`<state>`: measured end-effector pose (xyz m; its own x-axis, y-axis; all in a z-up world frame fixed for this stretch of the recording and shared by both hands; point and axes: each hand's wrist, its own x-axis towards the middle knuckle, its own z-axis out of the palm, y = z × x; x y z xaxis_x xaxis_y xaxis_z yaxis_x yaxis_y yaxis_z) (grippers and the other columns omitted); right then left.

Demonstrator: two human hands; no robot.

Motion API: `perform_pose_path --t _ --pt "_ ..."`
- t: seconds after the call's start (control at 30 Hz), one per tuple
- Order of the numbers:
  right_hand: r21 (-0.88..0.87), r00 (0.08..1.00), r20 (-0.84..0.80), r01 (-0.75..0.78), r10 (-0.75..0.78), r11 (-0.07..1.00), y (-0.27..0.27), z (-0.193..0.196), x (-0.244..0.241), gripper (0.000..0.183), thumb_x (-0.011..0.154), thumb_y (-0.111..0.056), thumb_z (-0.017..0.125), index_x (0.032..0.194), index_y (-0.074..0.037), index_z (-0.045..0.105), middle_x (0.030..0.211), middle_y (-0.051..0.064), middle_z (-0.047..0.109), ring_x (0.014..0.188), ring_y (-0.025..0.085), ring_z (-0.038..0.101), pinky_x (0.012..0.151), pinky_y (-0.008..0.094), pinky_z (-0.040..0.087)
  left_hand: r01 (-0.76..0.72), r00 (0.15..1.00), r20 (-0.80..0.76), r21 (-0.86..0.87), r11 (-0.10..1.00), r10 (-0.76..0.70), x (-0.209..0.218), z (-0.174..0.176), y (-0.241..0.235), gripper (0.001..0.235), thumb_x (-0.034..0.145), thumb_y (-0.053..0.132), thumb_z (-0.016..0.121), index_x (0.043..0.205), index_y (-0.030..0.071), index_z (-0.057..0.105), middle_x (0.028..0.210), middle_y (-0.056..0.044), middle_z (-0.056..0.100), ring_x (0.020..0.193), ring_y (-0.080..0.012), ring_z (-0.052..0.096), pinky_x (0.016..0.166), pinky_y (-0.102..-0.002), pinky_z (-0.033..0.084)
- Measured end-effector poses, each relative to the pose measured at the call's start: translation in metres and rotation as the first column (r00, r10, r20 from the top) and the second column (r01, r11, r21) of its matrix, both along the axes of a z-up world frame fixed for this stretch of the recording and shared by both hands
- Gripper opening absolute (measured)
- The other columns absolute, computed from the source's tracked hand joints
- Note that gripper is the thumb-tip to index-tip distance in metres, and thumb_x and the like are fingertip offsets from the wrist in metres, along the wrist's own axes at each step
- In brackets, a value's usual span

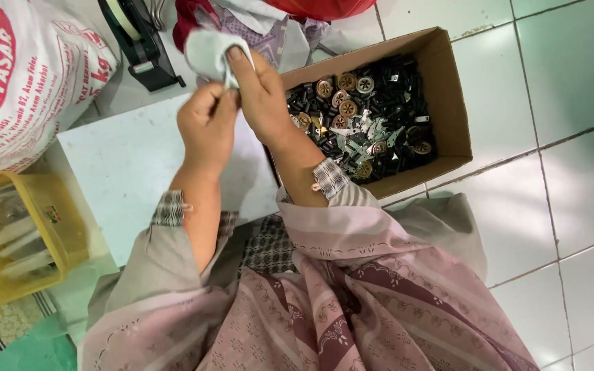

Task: Sorting and packaging small decorative metal items from a bulk box into individual plastic bags.

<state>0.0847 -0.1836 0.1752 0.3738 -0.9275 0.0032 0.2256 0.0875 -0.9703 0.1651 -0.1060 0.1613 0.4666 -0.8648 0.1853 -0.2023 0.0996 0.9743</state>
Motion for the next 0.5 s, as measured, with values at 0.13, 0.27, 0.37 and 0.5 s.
perform_pose_path --t 0.13,0.27,0.37,0.5 --pt "-0.006 0.961 -0.24 -0.145 0.139 0.989 -0.024 -0.005 -0.007 0.065 0.098 -0.057 0.049 0.143 -0.009 0.05 0.14 0.013 0.062 0.136 0.023 0.055 0.117 0.039 0.042 -0.284 0.952 0.12 0.006 0.959 0.281 0.03 -0.001 -0.06 0.026 0.099 0.029 0.07 0.081 0.011 0.062 0.073 0.003 0.059 0.069 -0.0092 0.051 0.061 -0.028 0.046" --pt "-0.339 0.962 -0.27 -0.05 -0.046 0.94 -0.046 -0.015 -0.078 0.039 0.108 -0.016 0.056 0.145 -0.007 0.048 0.135 0.015 0.056 0.125 0.026 0.063 0.108 0.035 0.063 -0.173 0.92 0.324 -0.17 0.97 0.221 0.063 -0.008 -0.103 0.016 0.099 0.005 0.07 0.1 0.009 0.054 0.095 -0.009 0.053 0.089 -0.023 0.052 0.077 -0.037 0.045" --pt "-0.335 0.797 -0.591 -0.106 -0.121 0.936 -0.069 -0.055 -0.154 0.026 0.105 -0.01 0.054 0.128 -0.002 0.062 0.123 0.015 0.065 0.116 0.027 0.062 0.1 0.037 0.054 -0.137 0.85 0.516 0.026 0.99 0.104 0.041 0.009 -0.093 0.047 0.099 0.007 0.082 0.135 0.01 0.052 0.135 -0.016 0.051 0.128 -0.0358 0.051 0.108 -0.047 0.041" --pt "-0.289 0.287 -0.946 -0.527 -0.152 0.799 -0.074 -0.137 -0.225 0.057 0.078 0.017 0.046 0.12 -0.004 0.078 0.104 0.023 0.069 0.097 0.05 0.057 0.07 0.06 0.055 0.167 0.871 0.456 0.079 0.983 -0.184 -0.034 -0.001 -0.062 0.033 0.099 0.005 0.067 0.132 0.002 0.062 0.135 -0.019 0.058 0.131 -0.0387 0.049 0.116 -0.055 0.036"
